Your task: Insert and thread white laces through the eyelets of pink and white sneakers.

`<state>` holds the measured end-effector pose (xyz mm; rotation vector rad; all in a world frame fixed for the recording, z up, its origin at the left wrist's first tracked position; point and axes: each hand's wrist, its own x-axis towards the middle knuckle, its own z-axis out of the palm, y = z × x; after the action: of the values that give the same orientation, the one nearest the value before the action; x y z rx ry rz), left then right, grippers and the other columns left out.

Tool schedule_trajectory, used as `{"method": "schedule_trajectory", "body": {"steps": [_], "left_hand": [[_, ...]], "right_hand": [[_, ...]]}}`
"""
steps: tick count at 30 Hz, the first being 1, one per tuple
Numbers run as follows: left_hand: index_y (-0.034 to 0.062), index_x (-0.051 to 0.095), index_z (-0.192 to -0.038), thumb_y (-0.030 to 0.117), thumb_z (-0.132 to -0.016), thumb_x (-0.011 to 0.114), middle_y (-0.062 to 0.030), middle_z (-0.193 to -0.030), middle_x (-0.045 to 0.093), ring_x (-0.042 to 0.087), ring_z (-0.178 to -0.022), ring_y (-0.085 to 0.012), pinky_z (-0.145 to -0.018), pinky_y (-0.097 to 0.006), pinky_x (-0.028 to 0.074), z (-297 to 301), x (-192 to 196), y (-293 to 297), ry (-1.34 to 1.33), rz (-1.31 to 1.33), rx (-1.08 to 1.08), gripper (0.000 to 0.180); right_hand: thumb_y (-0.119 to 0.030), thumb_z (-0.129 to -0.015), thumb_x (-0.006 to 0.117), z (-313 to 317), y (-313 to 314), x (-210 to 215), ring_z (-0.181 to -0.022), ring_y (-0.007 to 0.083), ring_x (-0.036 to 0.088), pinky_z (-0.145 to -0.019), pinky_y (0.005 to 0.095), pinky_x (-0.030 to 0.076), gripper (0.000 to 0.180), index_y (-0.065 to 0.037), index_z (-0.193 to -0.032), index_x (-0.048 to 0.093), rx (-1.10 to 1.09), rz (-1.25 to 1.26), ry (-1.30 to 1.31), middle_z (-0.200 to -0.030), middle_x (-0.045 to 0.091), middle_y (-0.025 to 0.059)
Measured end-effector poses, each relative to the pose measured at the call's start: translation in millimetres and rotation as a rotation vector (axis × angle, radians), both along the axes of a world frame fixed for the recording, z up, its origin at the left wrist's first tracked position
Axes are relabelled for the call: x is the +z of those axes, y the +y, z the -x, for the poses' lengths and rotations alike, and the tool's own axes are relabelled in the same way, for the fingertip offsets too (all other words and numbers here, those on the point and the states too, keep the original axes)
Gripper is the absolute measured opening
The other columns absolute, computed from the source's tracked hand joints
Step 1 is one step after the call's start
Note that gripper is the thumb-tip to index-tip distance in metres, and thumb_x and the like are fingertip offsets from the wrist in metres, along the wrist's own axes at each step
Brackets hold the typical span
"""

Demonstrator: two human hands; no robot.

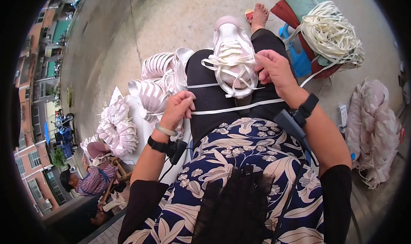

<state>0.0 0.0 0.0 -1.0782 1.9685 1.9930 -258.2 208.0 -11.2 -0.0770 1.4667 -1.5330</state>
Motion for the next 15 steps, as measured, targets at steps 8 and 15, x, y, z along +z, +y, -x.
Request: {"method": "schedule_trajectory", "body": {"steps": [8,15], "left_hand": [[0.0051,0.06,-0.084,0.014,-0.089,0.054,-0.0013,-0.062,0.057,0.048,-0.042,-0.0058,-0.039,-0.02,0.037,-25,-34,-47,-0.028,0.132,0.365,0.011],[0.003,0.061,-0.082,0.013,-0.085,0.056,-0.0041,-0.064,0.058,0.054,-0.047,-0.0101,-0.041,-0.022,0.042,-32,-69,-75,-0.044,0.277,0.509,0.011]], "right_hand": [[-0.014,-0.087,0.06,-10,-3,-8,-0.056,0.0033,0.055,-0.046,0.0164,0.044,0.019,-0.005,-0.104,0.06,-0.005,0.087,0.196,-0.08,0.061,-0.0006],[-0.025,-0.09,0.057,-1,9,-15,-0.047,0.0047,0.047,-0.04,0.0195,0.038,0.019,-0.008,-0.083,0.058,-0.028,0.029,0.222,-0.065,0.054,-0.0013]]}}
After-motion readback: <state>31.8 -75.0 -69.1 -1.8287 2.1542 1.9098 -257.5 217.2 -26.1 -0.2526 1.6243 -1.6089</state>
